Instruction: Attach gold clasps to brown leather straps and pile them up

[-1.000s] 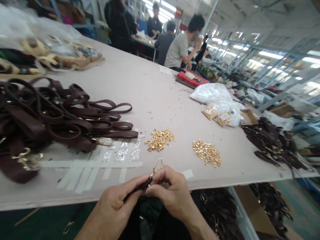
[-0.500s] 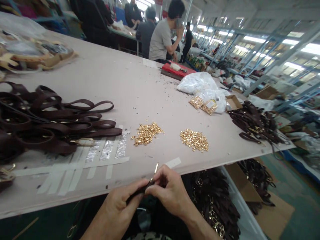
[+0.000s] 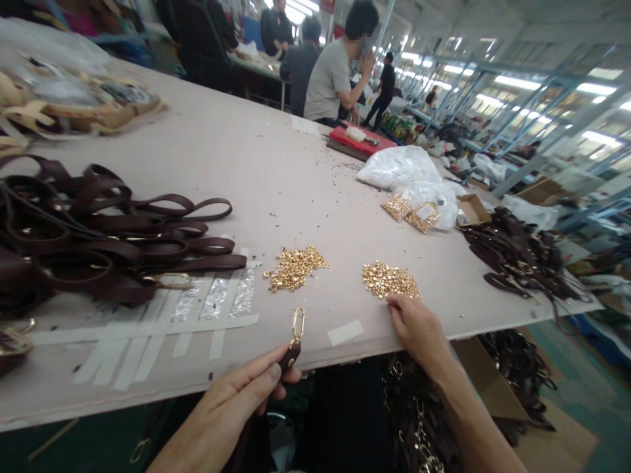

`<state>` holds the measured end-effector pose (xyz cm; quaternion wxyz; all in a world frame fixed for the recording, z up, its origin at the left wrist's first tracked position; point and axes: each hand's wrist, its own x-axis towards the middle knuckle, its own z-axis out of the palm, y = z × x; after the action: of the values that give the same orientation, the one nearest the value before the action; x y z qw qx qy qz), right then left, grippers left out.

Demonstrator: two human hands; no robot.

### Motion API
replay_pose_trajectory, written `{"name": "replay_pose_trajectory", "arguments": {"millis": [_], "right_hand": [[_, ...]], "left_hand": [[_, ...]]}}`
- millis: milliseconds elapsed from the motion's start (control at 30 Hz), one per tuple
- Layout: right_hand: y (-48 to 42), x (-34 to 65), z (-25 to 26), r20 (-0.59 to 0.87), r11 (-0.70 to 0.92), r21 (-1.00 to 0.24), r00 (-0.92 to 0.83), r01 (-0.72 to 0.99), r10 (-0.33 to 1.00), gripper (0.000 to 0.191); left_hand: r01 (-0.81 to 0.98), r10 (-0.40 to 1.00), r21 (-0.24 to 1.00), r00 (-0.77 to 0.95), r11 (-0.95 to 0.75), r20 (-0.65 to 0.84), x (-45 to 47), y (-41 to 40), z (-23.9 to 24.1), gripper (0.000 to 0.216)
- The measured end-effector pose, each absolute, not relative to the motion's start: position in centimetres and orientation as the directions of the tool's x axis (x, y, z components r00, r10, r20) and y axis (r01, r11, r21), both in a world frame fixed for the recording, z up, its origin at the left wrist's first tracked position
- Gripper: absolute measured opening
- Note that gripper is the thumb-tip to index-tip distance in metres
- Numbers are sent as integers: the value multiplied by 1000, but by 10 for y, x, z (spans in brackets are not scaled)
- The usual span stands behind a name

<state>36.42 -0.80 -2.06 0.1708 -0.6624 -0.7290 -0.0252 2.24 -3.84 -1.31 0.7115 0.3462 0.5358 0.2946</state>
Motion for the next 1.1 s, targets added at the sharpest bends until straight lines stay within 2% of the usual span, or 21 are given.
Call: {"name": "replay_pose_trajectory", "arguments": {"millis": [200,333,433,500,600,667,733,800,933,1100], "right_hand": [[-8,364,-22,246,225,-19,-214,974,946,18],[-2,374,-29,273,257,90,-272,962,923,17],[1,368,-29,338,184,-48,-157,982,928,17],[-3,350,-25,348,112,-265,-13,958,937,15],[-15,302,-20,280,106,-670,119,735,953,12],[-23,265,-19,252,161,-822,96,546,963,10],[-28,232,-20,280,236,-861,32,451,959,9],[-30,210,-21,347,323,-840,-26,437,937,12],[-28,194,-17,452,427,-754,-78,500,889,18],[-30,188,-9,540,502,-658,-112,562,834,17]], "left_hand": [[-196,798,787,315,585,-514,27,-30,10,35],[-218,821,810,335,545,-462,34,-21,17,27],[-203,841,832,304,517,-448,37,-15,12,23],[-198,860,850,273,488,-430,39,-12,8,22],[-184,885,876,235,446,-401,41,-10,3,20],[-157,907,903,212,399,-364,41,-9,0,19],[-130,925,928,206,350,-320,41,-10,-2,17],[-146,934,938,221,315,-280,39,-11,-3,14],[-220,938,926,239,305,-252,37,-16,-2,14],[-89,955,967,199,241,-219,33,-19,-2,16]]}}
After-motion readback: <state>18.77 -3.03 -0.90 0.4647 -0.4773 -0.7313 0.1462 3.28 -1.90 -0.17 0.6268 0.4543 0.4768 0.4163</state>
